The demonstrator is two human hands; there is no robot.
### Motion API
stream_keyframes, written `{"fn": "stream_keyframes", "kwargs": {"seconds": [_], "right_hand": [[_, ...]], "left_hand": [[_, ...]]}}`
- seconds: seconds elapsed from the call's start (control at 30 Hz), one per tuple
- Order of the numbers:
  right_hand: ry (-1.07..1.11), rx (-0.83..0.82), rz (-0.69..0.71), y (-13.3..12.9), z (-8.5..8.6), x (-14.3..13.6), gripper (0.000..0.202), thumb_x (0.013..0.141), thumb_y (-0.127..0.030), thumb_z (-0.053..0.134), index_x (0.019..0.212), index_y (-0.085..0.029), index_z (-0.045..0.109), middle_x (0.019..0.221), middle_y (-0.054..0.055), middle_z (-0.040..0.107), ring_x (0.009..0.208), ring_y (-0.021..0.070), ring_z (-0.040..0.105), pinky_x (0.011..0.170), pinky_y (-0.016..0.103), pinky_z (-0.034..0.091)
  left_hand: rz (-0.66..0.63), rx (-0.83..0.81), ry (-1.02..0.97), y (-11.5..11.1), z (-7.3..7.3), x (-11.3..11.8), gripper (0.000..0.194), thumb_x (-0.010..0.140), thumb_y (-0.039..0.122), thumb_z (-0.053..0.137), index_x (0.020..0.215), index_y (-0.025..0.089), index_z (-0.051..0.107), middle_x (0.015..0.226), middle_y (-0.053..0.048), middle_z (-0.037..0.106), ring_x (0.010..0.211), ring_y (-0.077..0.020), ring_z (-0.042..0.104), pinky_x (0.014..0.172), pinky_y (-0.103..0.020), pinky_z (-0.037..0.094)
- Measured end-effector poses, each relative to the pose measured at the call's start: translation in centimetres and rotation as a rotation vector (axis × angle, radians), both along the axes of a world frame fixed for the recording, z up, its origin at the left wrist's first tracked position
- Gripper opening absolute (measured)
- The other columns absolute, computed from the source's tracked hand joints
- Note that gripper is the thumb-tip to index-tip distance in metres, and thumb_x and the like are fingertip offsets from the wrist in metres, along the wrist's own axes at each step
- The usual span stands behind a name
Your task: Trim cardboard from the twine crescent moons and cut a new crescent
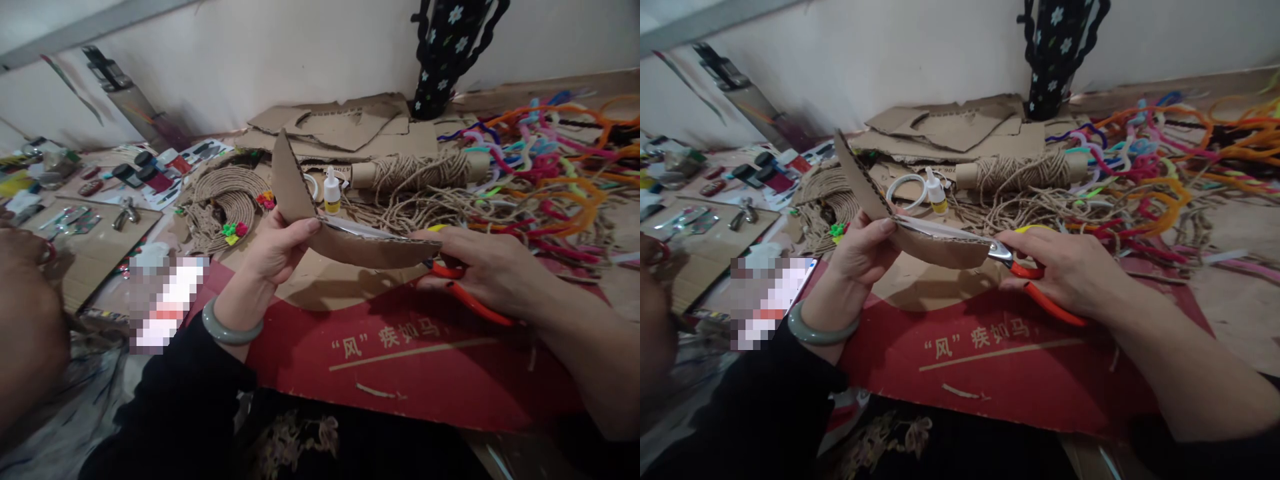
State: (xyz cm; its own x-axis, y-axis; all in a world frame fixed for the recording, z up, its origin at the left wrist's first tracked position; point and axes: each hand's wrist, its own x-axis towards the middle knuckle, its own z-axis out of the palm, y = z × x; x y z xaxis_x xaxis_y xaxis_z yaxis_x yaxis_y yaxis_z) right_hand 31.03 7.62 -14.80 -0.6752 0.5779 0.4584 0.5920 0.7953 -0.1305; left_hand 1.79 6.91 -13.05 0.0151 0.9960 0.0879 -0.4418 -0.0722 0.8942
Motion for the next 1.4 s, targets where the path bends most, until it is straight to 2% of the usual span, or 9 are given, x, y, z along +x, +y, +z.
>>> {"fn": "stream_keyframes", "kwargs": {"seconds": [0.23, 0.33, 0.43, 0.6, 0.83, 1.07, 1.2, 1.4], "right_hand": [[0.03, -0.058, 0.004, -0.08, 0.21, 0.13, 0.057, 0.097, -0.064, 0.041, 0.121, -0.02, 0.067, 0.101, 0.011, 0.078, 0.082, 0.0256, 0.077, 0.06, 0.033, 0.058], [0.043, -0.113, 0.01, -0.14, 0.49, 0.11, 0.05, 0.096, -0.061, 0.047, 0.119, -0.021, 0.067, 0.098, 0.009, 0.078, 0.075, 0.0222, 0.076, 0.056, 0.03, 0.056], [0.009, -0.094, -0.017, -0.13, 0.78, 0.03, 0.049, 0.095, -0.059, 0.049, 0.118, -0.02, 0.068, 0.095, 0.008, 0.078, 0.069, 0.021, 0.074, 0.055, 0.03, 0.055], [-0.024, -0.021, -0.008, 0.02, 0.84, 0.16, 0.053, 0.097, -0.06, 0.043, 0.119, -0.019, 0.068, 0.095, 0.009, 0.078, 0.073, 0.0232, 0.076, 0.054, 0.031, 0.057], [-0.031, 0.001, -0.027, 0.07, 0.33, 0.45, 0.056, 0.098, -0.06, 0.042, 0.122, -0.018, 0.069, 0.102, 0.011, 0.078, 0.084, 0.026, 0.078, 0.062, 0.034, 0.06], [0.021, -0.043, -0.004, 0.15, 0.36, 0.21, 0.044, 0.097, -0.05, 0.052, 0.12, -0.019, 0.071, 0.095, 0.008, 0.079, 0.077, 0.0224, 0.077, 0.058, 0.03, 0.058], [0.024, -0.009, -0.01, 0.01, 0.42, 0.07, 0.042, 0.097, -0.049, 0.051, 0.117, -0.018, 0.071, 0.095, 0.008, 0.079, 0.077, 0.0234, 0.078, 0.057, 0.03, 0.058], [0.034, 0.032, -0.023, -0.32, -0.11, 0.06, 0.035, 0.099, -0.035, 0.047, 0.121, -0.019, 0.07, 0.102, 0.01, 0.079, 0.081, 0.0234, 0.077, 0.059, 0.031, 0.059]], "left_hand": [[0.031, -0.007, 0.026, -0.1, 0.02, -0.03, 0.043, 0.049, 0.032, 0.097, 0.084, 0.023, 0.074, 0.08, 0.003, 0.078, 0.073, -0.0149, 0.072, 0.075, -0.026, 0.06], [0.035, 0.006, 0.041, -0.19, 0.04, -0.04, 0.042, 0.051, 0.032, 0.097, 0.085, 0.023, 0.074, 0.082, 0.003, 0.077, 0.074, -0.0148, 0.072, 0.076, -0.026, 0.06], [0.047, 0.003, 0.048, -0.2, 0.02, -0.08, 0.042, 0.052, 0.033, 0.096, 0.085, 0.024, 0.073, 0.081, 0.003, 0.077, 0.074, -0.0153, 0.072, 0.077, -0.027, 0.059], [0.029, -0.002, 0.074, -0.16, 0.0, -0.14, 0.041, 0.052, 0.035, 0.097, 0.082, 0.023, 0.071, 0.077, 0.002, 0.075, 0.076, -0.017, 0.071, 0.081, -0.03, 0.058], [0.04, -0.013, 0.063, -0.2, 0.08, 0.08, 0.041, 0.049, 0.033, 0.098, 0.078, 0.023, 0.071, 0.078, 0.003, 0.076, 0.074, -0.0154, 0.071, 0.08, -0.029, 0.058], [0.047, 0.001, 0.057, -0.27, 0.17, 0.31, 0.04, 0.05, 0.033, 0.097, 0.08, 0.024, 0.072, 0.077, 0.003, 0.076, 0.072, -0.0157, 0.071, 0.076, -0.029, 0.059], [0.036, -0.004, 0.045, -0.32, 0.15, 0.24, 0.04, 0.051, 0.034, 0.097, 0.08, 0.023, 0.071, 0.075, 0.003, 0.075, 0.071, -0.0151, 0.071, 0.077, -0.029, 0.059], [0.017, 0.007, 0.047, -0.4, 0.1, -0.15, 0.04, 0.054, 0.036, 0.096, 0.082, 0.023, 0.07, 0.074, 0.003, 0.073, 0.073, -0.0165, 0.071, 0.079, -0.031, 0.059]]}}
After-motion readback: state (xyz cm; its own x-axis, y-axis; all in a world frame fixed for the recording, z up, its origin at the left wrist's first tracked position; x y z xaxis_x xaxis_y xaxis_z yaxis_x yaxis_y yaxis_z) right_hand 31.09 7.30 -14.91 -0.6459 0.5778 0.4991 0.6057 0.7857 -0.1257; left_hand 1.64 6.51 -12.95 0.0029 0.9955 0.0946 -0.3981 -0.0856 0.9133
